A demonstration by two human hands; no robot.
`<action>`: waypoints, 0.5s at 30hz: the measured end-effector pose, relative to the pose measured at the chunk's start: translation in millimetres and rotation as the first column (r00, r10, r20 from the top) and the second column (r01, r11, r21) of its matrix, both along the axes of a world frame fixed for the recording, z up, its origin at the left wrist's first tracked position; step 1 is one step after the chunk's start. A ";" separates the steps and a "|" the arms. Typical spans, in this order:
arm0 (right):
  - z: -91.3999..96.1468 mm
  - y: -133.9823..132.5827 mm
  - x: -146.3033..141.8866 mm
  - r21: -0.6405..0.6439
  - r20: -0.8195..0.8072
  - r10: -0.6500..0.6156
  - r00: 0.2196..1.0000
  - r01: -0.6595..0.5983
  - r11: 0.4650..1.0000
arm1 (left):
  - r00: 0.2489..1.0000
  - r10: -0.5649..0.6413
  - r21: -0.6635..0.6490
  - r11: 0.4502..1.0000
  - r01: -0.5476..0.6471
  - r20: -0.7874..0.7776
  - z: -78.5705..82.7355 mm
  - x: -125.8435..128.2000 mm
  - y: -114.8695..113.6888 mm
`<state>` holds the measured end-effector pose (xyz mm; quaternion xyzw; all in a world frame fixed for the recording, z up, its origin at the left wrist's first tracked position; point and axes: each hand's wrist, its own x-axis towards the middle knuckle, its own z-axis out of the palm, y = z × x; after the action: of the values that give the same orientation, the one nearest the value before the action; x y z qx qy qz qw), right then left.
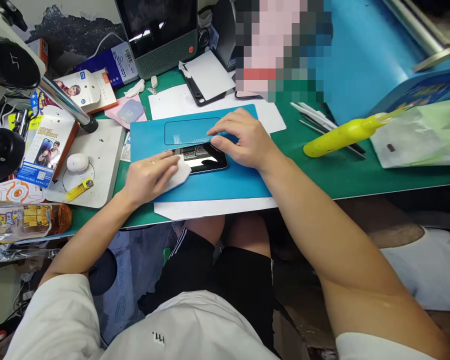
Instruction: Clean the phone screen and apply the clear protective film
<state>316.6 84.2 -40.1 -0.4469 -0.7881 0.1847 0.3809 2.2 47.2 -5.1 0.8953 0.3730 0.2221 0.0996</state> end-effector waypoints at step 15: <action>3.1 4.6 -2.6 -0.005 -0.168 -0.006 0.986 0.005 1.000 | 0.928 -0.216 -0.178 0.970 0.168 -0.302 -3.8 -13.9 16.6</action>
<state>314.0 88.7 -37.0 -0.4327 -0.7516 0.2226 0.4453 -11.7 63.8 -8.9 0.9416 0.3102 0.0349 0.1261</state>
